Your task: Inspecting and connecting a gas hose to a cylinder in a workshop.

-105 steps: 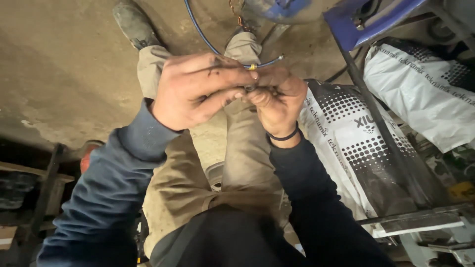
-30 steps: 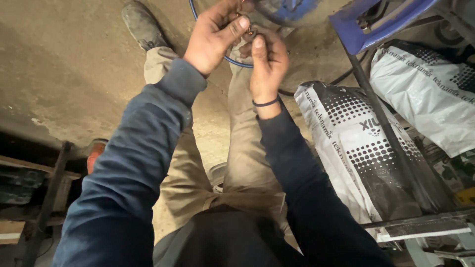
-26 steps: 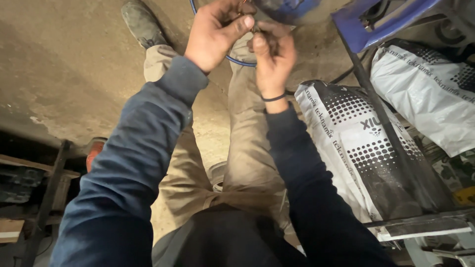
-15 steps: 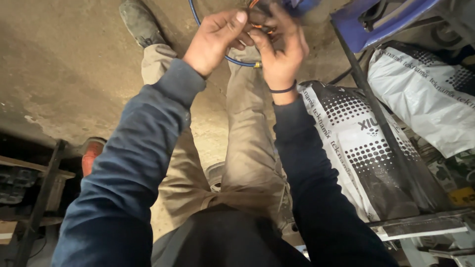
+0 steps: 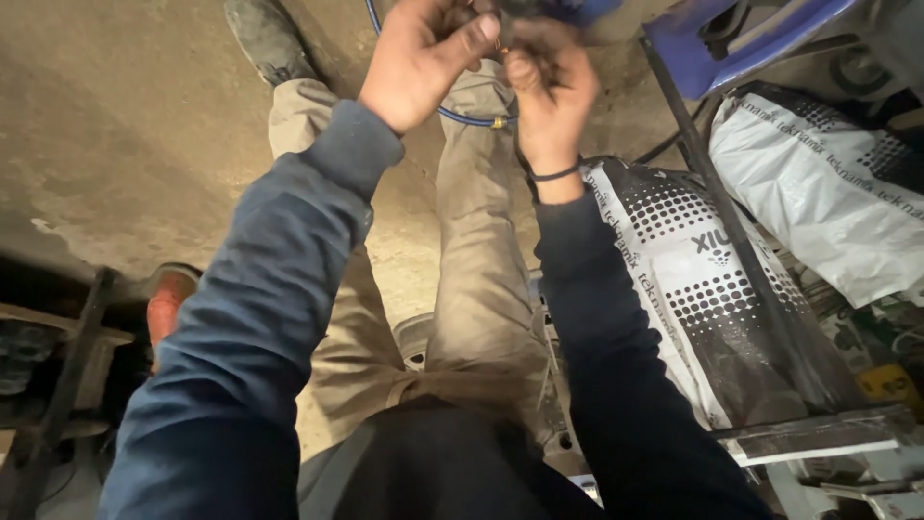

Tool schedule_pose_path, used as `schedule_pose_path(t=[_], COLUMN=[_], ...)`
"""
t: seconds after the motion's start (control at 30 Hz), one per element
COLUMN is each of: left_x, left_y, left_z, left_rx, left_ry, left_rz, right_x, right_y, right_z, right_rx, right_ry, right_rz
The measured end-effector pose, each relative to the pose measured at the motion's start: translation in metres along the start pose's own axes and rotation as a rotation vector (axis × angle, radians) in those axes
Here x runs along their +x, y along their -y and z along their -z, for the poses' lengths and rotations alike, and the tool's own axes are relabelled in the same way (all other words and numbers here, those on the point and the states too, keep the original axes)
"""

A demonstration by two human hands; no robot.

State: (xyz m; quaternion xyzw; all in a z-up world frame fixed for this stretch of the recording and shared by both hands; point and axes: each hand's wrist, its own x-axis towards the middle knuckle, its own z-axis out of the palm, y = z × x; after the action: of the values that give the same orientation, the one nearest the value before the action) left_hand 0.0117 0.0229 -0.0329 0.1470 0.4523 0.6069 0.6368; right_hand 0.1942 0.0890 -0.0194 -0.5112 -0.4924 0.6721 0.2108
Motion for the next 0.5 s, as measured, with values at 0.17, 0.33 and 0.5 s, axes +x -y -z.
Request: schedule_pose_path(t=[0.17, 0.33, 0.5], left_x=[0.0, -0.005, -0.003], left_y=[-0.004, -0.001, -0.002], left_z=[0.0, -0.008, -0.002], left_rx=[0.073, 0.071, 0.214], left_ry=[-0.044, -0.04, -0.086], left_rz=[0.193, 0.142, 0.11], right_x=[0.02, 0.043, 0.057], right_y=[-0.01, -0.018, -0.031], right_z=[-0.017, -0.029, -0.03], right_rx=[0.144, 0.35, 0.169], right_ry=[0.065, 0.015, 0.054], right_rz=[0.046, -0.264, -0.288])
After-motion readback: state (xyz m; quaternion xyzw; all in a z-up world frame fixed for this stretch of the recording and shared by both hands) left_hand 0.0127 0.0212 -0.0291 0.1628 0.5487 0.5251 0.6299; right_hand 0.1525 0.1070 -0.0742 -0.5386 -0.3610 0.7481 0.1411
